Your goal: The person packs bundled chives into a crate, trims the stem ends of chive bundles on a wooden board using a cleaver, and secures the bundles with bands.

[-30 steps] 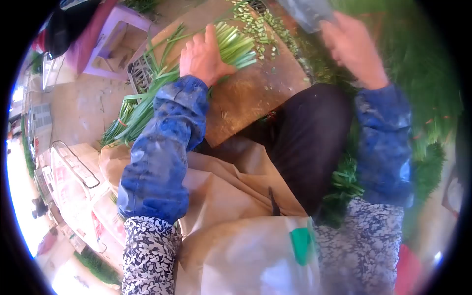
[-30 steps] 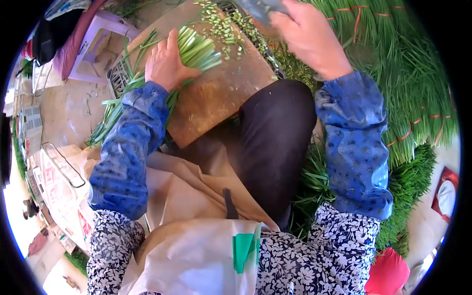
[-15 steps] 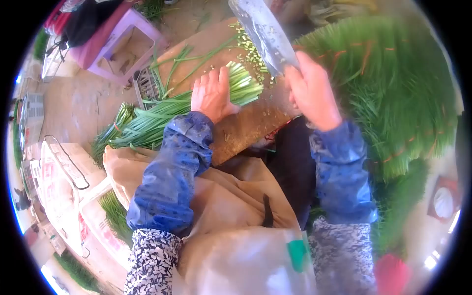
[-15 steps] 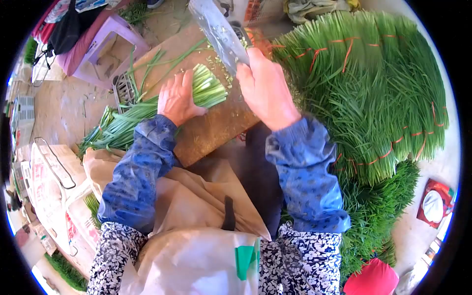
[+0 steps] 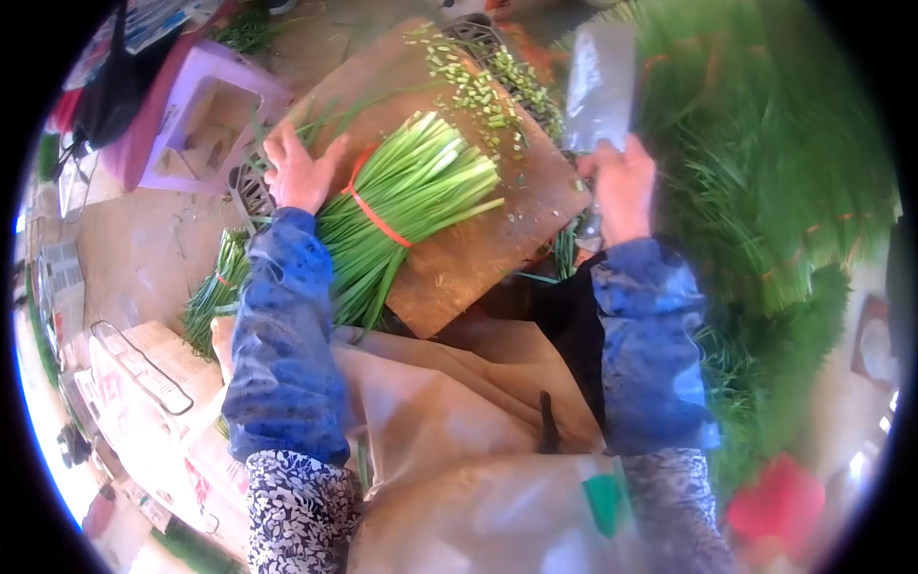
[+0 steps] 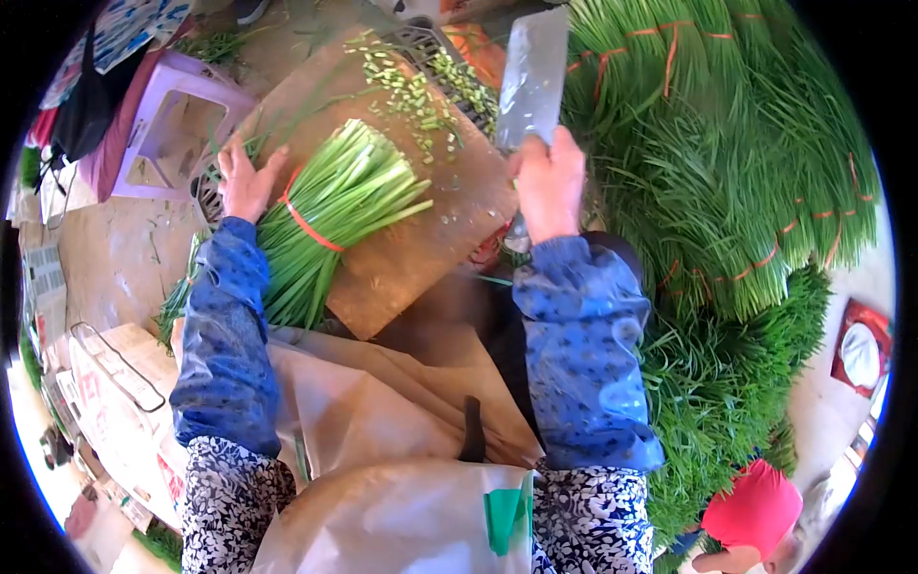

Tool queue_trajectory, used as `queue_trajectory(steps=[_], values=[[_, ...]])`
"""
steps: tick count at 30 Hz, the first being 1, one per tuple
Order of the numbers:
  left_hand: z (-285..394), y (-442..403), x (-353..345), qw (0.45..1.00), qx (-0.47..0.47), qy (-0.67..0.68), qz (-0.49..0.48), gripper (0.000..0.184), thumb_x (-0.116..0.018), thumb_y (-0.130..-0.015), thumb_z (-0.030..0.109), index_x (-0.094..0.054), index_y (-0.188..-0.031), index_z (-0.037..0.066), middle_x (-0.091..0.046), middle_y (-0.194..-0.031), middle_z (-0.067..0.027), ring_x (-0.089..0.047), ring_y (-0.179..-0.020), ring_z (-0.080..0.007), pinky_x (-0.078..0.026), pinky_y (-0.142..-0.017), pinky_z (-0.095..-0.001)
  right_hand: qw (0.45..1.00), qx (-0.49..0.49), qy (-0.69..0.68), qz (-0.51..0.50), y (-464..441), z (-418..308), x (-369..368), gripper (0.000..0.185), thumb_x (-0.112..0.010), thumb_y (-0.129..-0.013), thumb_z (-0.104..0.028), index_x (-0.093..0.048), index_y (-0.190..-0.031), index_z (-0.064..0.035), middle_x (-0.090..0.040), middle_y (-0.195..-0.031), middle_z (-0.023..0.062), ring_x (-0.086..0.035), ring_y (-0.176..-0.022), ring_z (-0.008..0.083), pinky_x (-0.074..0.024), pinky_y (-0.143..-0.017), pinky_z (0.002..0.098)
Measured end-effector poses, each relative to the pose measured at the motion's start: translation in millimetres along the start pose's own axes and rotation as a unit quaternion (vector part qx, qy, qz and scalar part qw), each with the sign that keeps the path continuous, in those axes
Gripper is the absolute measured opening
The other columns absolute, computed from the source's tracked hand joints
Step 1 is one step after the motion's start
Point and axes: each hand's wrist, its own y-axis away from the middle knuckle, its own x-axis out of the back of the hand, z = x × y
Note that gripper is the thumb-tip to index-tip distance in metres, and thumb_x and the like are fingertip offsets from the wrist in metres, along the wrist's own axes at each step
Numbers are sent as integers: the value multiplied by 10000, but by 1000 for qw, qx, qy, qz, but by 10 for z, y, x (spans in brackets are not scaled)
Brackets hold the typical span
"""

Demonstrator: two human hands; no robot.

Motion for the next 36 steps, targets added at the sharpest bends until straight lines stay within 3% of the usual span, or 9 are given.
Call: queue_trajectory(steps=[6,11,14,16,19,21,22,24,36], values=[[-149,-160,-307,1000,-28,3,-6,1016,-695,-709,607,-298,-1438,21,-314,-1481,-236,-334,-1331,-448,-197,-1112,-537,994,-109,18,20,-52,271,-196,118,-508,-859,-54,-605,-888,7,-597,-645,55,-534,-557,134,-417,-531,302],[337,-21,-5,978,-101,143,-114,1034,-714,-683,617,-343,-1411,-17,-353,-1452,-261,-354,-1325,-436,-264,-1081,-569,998,-8,34,43,-99,250,3,114,-488,-866,-60,-571,-878,18,-603,-655,74,-546,-568,139,-438,-547,304],[791,526,308,962,-251,76,-78,1090,-758,-628,617,-337,-1412,-14,-378,-1435,-261,-393,-1282,-470,-316,-1048,-581,972,81,219,-3,103,-138,263,118,-479,-876,-68,-565,-886,12,-586,-628,74,-556,-577,141,-441,-554,308],[1111,1044,338,923,-373,-88,-27,1112,-834,-575,522,-335,-1406,-24,-402,-1408,-246,-441,-1250,-408,-373,-1025,-482,984,59,162,-38,483,-409,281,101,-483,-880,-62,-551,-906,9,-590,-616,79,-560,-546,167,-438,-527,329],[1059,1177,-193,916,-365,-165,-6,1150,-888,-480,434,-347,-1397,-3,-467,-1319,-262,-519,-1079,-450,-410,-904,-544,993,-12,58,-99,786,-553,288,70,-516,-877,-47,-530,-912,12,-585,-616,158,-575,-513,296,-439,-510,386],[1025,1135,-283,919,-362,-158,-3,1124,-891,-475,411,-363,-1376,-5,-486,-1280,-249,-536,-1034,-415,-423,-859,-523,965,67,201,-152,913,-538,345,198,-514,-932,-94,-598,-1090,-10,-537,-649,-15,-476,-508,55,-382,-473,224],[1021,1092,-307,923,-355,-146,12,1098,-895,-469,388,-380,-1356,-7,-505,-1241,-236,-554,-988,-381,-436,-814,-502,968,74,192,-145,922,-497,353,191,-521,-930,-95,-598,-1083,-9,-526,-635,-18,-475,-515,55,-391,-473,246],[1046,1045,-277,918,-363,-158,26,1009,-879,-496,388,-419,-1297,-18,-547,-1136,-199,-581,-930,-357,-451,-767,-481,964,129,186,-143,934,-487,288,78,-560,-877,-47,-503,-902,0,-546,-651,255,-564,-643,468,-431,-535,486],[1057,1014,-247,922,-341,-183,24,962,-881,-475,453,-468,-1209,-11,-602,-1017,-137,-610,-943,-338,-475,-785,-455,902,181,338,-197,776,-390,48,183,-544,-902,-156,-490,-905,18,-589,-694,275,-585,-716,481,-454,-649,542]])
